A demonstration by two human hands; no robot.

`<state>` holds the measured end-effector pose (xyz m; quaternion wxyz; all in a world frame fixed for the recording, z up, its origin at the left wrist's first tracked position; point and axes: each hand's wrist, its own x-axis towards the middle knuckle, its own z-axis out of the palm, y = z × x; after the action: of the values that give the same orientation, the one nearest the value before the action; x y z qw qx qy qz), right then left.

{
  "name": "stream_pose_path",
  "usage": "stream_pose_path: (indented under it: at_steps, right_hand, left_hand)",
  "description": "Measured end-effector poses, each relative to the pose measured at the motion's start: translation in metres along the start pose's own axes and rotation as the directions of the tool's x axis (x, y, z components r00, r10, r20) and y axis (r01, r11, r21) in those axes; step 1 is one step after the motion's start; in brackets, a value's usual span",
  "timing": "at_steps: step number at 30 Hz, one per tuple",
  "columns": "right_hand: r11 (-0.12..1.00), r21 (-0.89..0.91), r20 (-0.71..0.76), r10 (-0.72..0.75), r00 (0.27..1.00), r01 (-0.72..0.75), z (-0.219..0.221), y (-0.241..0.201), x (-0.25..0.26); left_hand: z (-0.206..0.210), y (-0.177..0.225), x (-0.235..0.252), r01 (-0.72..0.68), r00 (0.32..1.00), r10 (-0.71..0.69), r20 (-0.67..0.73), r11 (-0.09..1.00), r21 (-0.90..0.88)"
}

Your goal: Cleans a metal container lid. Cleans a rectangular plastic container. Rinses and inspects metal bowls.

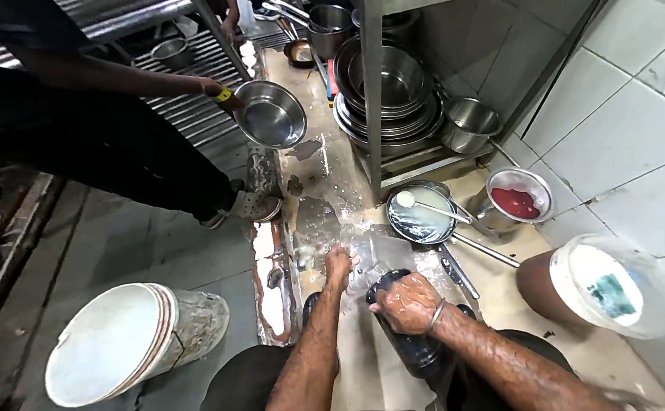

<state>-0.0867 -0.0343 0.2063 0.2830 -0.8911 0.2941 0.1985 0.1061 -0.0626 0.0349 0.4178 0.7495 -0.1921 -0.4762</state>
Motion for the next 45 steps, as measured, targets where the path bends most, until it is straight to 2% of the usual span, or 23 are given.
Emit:
stream_pose_path:
  at_steps: [2,5,8,14,21,25,27,29,31,33,35,36,38,40,42,45]
  right_hand:
    - [1.0,0.002,-0.005,-0.003,1.0,0.003,0.002,-0.001,0.002]
    - [1.0,0.004,0.015,-0.019,1.0,0.019,0.008,-0.002,0.005]
    - [0.999,0.019,0.054,-0.031,0.998,0.03,0.015,0.0,0.011]
    - [0.999,0.049,0.143,0.004,0.99,-0.011,0.019,0.003,0.018]
    - [0.998,0.023,0.187,0.054,0.981,-0.06,0.02,0.012,0.022]
    - [0.999,0.02,0.145,0.023,0.989,-0.026,0.018,0.01,0.018]
    - [1.0,0.021,0.113,0.019,0.993,-0.021,0.011,0.009,0.013]
    - [0.999,0.039,0.069,0.018,0.997,-0.021,0.001,0.008,0.005]
    - [0.998,0.057,0.03,0.016,0.999,-0.018,-0.007,0.008,-0.004]
    - [0.998,0.058,0.006,0.006,1.0,-0.006,-0.011,0.008,-0.013]
    - [0.999,0.051,-0.012,-0.002,1.0,0.003,-0.011,0.011,-0.02]
    - [0.999,0.053,-0.012,0.002,1.0,-0.001,-0.011,0.013,-0.023]
    - [0.998,0.066,0.016,0.016,1.0,-0.017,-0.012,0.018,-0.027]
    - [0.995,0.098,0.044,0.015,0.999,-0.019,-0.015,0.025,-0.026]
    - [0.989,0.15,0.07,0.008,0.998,-0.018,-0.011,0.034,-0.021]
    - [0.964,0.265,0.114,-0.024,0.993,-0.007,0.002,0.044,-0.006]
  left_hand:
    - [-0.003,-0.024,0.006,0.055,0.998,-0.055,-0.012,0.998,-0.029]
    - [-0.007,-0.071,0.022,0.151,0.982,-0.162,-0.102,0.983,-0.101]
    - [-0.012,-0.099,0.026,0.19,0.964,-0.203,-0.172,0.978,-0.091]
    - [-0.018,-0.113,0.03,0.296,0.939,-0.291,-0.184,0.955,-0.004]
    - [-0.022,-0.103,0.017,0.342,0.927,-0.33,-0.175,0.939,0.039]
    - [-0.017,-0.089,0.019,0.239,0.958,-0.249,-0.143,0.968,-0.082]
    - [-0.011,-0.063,0.019,0.173,0.979,-0.179,-0.097,0.983,-0.063]
    - [-0.004,-0.026,0.013,0.074,0.997,-0.073,-0.036,0.996,0.039]
    - [0.001,0.009,0.0,-0.08,0.996,0.072,0.059,0.985,0.152]
    - [0.005,0.031,-0.011,-0.264,0.954,0.201,0.221,0.915,0.304]
    - [0.015,0.036,-0.018,-0.432,0.881,0.257,0.398,0.782,0.45]
    - [0.021,0.031,-0.02,-0.5,0.84,0.239,0.488,0.691,0.522]
    - [0.032,0.01,-0.027,-0.589,0.774,0.115,0.622,0.49,0.642]
    - [0.037,-0.018,-0.039,-0.618,0.739,-0.019,0.673,0.378,0.69]
    - [0.039,-0.045,-0.055,-0.595,0.74,-0.094,0.666,0.369,0.714]
    - [0.034,-0.076,-0.068,-0.562,0.75,-0.105,0.653,0.421,0.712]
